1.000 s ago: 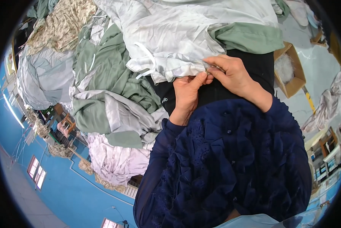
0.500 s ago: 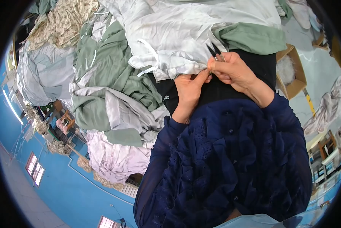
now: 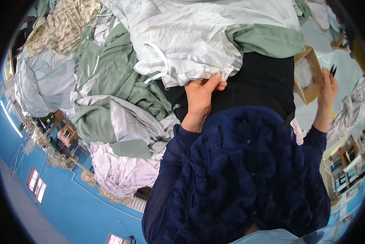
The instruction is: Trim excess threads from fabric pieces using a thread clipper.
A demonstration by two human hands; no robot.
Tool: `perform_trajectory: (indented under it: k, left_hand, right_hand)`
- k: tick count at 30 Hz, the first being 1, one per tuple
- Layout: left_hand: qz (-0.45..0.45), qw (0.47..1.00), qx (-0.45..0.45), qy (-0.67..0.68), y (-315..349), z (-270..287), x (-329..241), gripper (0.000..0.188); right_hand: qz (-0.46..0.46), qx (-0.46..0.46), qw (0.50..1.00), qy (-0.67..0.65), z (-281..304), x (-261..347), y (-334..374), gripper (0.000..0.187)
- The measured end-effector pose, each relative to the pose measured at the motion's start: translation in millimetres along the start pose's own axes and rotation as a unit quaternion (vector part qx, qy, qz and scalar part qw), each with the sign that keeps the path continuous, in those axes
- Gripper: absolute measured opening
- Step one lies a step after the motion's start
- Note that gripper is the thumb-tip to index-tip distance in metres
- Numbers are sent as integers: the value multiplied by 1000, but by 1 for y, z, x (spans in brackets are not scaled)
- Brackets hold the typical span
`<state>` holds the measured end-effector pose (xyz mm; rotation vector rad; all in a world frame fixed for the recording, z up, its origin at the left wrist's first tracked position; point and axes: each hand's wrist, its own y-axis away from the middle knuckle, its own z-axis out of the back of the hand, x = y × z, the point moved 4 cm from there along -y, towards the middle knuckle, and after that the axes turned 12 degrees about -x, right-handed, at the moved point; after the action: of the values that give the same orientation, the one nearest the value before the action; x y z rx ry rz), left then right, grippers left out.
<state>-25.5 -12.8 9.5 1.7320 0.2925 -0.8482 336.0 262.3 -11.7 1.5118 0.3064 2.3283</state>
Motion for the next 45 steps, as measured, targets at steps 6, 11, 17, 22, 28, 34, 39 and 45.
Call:
perform_trajectory:
  k: [6,11,17,22,28,34,39,45]
  left_hand:
    - [-3,1000,10,1,4,2,0,12]
    - [-26,999,10,17,6,8,-1,13]
    - [-22,999,41,26,11,-7,-6,14]
    - [-33,998,46,10,11,-5,-7,14]
    - [-30,998,56,5,10,-2,-4,13]
    - [-22,998,55,-1,11,-3,-5,11]
    - [-18,998,54,-5,11,-3,-5,11]
    - [-12,997,69,-14,9,-1,-2,14]
  right_hand:
    - [230,-78,879,411,-5,10,21,33]
    - [375,194,890,169,-136,88,149,29]
    - [313,378,871,34,-188,88,191,35]
    - [339,397,852,45,-198,87,193,32]
    - [366,386,846,29,-204,86,196,29]
    - [379,383,842,31,-207,86,195,25]
    - [340,407,847,25,-208,83,192,27]
    - [327,412,850,40,-208,81,188,24]
